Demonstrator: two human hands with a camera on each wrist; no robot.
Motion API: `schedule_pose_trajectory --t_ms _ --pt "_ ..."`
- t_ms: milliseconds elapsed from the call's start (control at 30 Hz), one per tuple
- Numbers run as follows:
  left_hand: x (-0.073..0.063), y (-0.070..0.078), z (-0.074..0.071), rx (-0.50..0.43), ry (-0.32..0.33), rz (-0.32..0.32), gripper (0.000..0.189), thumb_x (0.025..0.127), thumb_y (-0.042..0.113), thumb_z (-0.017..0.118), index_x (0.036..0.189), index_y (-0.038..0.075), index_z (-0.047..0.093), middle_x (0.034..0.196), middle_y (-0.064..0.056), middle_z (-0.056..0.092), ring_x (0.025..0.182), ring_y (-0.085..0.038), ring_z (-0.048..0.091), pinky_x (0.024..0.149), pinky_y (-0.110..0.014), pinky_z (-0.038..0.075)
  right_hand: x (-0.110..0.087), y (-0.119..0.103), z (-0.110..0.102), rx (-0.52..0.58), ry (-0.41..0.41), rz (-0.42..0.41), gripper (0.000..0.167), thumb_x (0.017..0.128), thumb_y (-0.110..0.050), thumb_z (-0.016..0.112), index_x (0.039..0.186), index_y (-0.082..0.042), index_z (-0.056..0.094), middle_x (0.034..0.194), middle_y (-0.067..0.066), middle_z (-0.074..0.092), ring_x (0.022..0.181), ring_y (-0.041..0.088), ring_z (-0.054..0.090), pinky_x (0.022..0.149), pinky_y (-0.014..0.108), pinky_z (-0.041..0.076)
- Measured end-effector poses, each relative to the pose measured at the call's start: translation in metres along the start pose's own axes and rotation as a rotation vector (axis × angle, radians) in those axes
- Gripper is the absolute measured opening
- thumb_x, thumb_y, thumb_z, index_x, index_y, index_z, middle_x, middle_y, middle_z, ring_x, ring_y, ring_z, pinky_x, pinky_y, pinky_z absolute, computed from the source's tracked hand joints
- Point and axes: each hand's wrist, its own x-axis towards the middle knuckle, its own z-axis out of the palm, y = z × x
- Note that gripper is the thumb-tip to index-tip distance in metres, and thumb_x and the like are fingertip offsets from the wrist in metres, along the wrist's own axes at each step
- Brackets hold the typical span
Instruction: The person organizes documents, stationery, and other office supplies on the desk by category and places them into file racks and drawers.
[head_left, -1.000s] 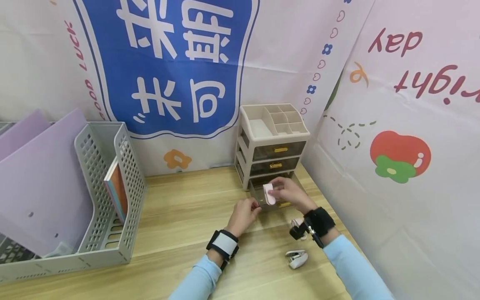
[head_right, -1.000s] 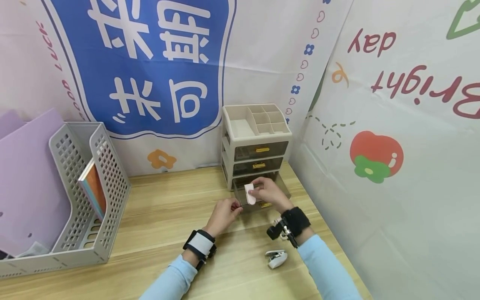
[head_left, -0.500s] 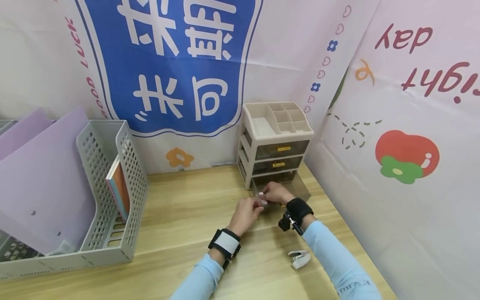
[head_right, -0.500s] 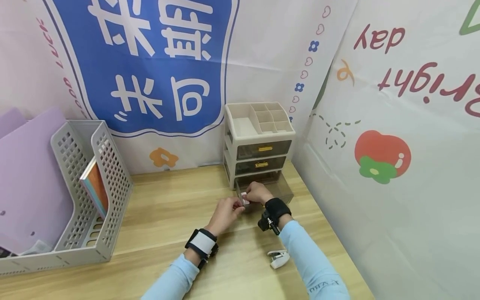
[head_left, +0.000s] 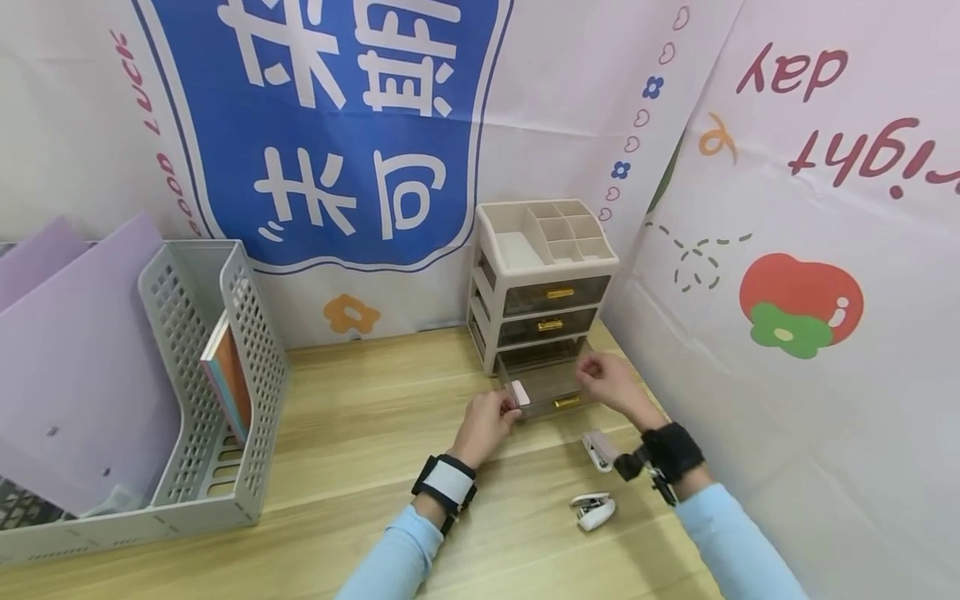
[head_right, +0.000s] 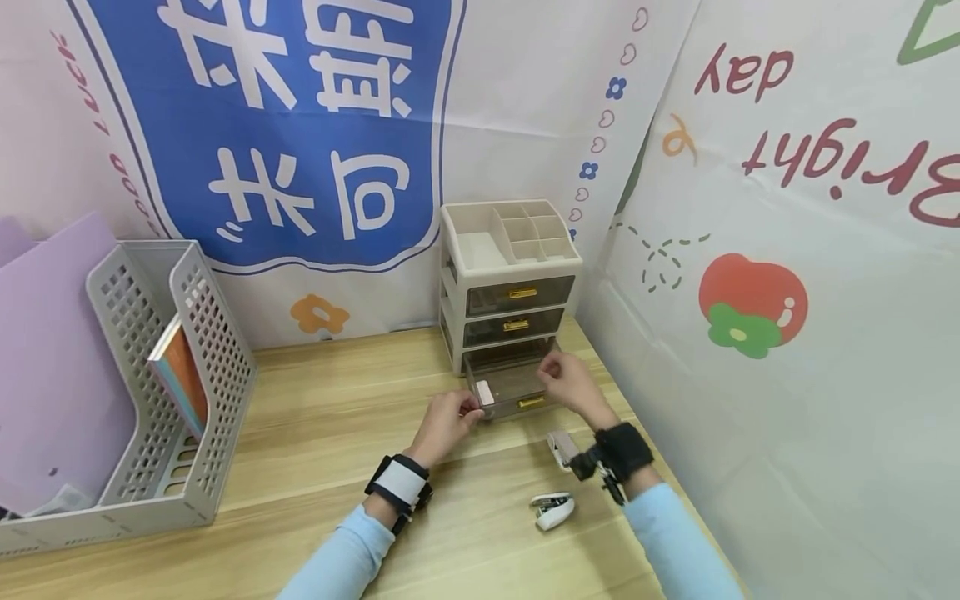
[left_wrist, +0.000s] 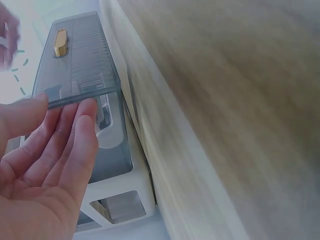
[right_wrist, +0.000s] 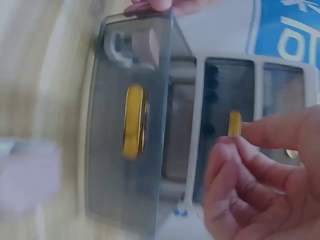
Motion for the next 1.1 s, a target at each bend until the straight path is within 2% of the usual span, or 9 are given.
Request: schedule_pose_trajectory --t_ms 100,200,267,333,433,700,867,967,1100 --pt "0.000 0.000 -0.001 0.004 -0.001 -0.005 0.009 0.088 0.013 0.075 0.082 0.008 0.070 0.080 -0.002 0.073 0.069 -0.009 0.061 0.062 -0.021 0.049 -0.027 0.013 -0.010 -0.032 -0.105 0.060 0.011 0.090 -0.010 0.066 0.093 0.001 0.065 0.077 0.010 0.066 0.067 0.016 0.058 0.061 0.029 0.047" --pt "0.001 0.000 -0.001 -0.009 -0.001 -0.007 0.008 0.089 0.013 0.075 0.083 0.008 0.071 0.081 -0.003 0.073 0.070 -0.010 0.062 0.062 -0.021 0.050 -0.048 0.030 -0.006 -0.019 -0.259 0.135 0.022 0.090 -0.015 0.071 0.102 0.001 0.064 0.080 0.008 0.065 0.070 0.015 0.059 0.062 0.028 0.047" --pt "0.001 -0.001 -0.001 -0.009 0.001 -0.001 0.008 0.088 0.012 0.075 0.083 0.007 0.071 0.081 -0.003 0.074 0.069 -0.010 0.063 0.062 -0.021 0.051 -0.056 0.041 0.002 0.030 -0.341 0.190 0.030 0.090 -0.018 0.072 0.110 0.001 0.062 0.084 0.008 0.065 0.074 0.015 0.060 0.064 0.028 0.048" --pt "0.000 -0.002 -0.001 -0.008 0.000 -0.004 0.008 0.088 0.012 0.075 0.083 0.007 0.071 0.081 -0.003 0.074 0.069 -0.010 0.063 0.062 -0.020 0.051 -0.060 0.050 0.011 0.120 -0.382 0.235 0.034 0.090 -0.015 0.072 0.116 0.003 0.059 0.086 0.010 0.064 0.076 0.016 0.061 0.065 0.029 0.050" --pt "0.000 -0.002 0.000 -0.009 -0.009 -0.009 0.008 0.089 0.014 0.075 0.084 0.008 0.071 0.082 -0.003 0.074 0.069 -0.010 0.063 0.062 -0.020 0.051 -0.063 0.058 0.020 0.222 -0.390 0.279 0.039 0.091 -0.012 0.071 0.122 0.005 0.056 0.089 0.012 0.062 0.077 0.017 0.061 0.065 0.029 0.052" --pt "-0.002 -0.004 0.000 -0.006 0.002 -0.014 0.008 0.088 0.012 0.075 0.083 0.008 0.071 0.081 -0.003 0.073 0.070 -0.011 0.064 0.063 -0.021 0.051 -0.067 0.055 0.028 0.357 -0.397 0.275 0.043 0.089 -0.008 0.072 0.123 0.003 0.049 0.085 0.010 0.065 0.075 0.015 0.062 0.063 0.026 0.050" --pt "-0.004 -0.006 0.001 -0.010 -0.008 -0.022 0.008 0.088 0.013 0.075 0.083 0.008 0.071 0.081 -0.003 0.073 0.070 -0.010 0.064 0.063 -0.020 0.051 -0.071 0.044 0.032 0.361 -0.380 0.267 0.045 0.085 -0.006 0.076 0.119 -0.003 0.046 0.082 0.010 0.066 0.071 0.015 0.062 0.063 0.028 0.051" --pt "-0.005 -0.006 0.000 -0.018 -0.013 -0.018 0.008 0.088 0.012 0.075 0.083 0.008 0.071 0.081 -0.003 0.073 0.070 -0.010 0.064 0.063 -0.020 0.051 -0.065 0.034 0.026 0.359 -0.339 0.239 0.048 0.085 -0.007 0.075 0.124 -0.001 0.046 0.088 0.015 0.068 0.075 0.018 0.065 0.069 0.032 0.054" --pt "-0.002 -0.005 -0.001 -0.032 -0.005 0.005 0.008 0.088 0.012 0.075 0.083 0.008 0.070 0.080 -0.003 0.073 0.069 -0.010 0.064 0.063 -0.020 0.052 -0.043 0.012 0.009 0.406 -0.279 0.190 0.054 0.090 -0.012 0.071 0.133 0.002 0.042 0.101 0.022 0.069 0.085 0.023 0.068 0.084 0.043 0.057"
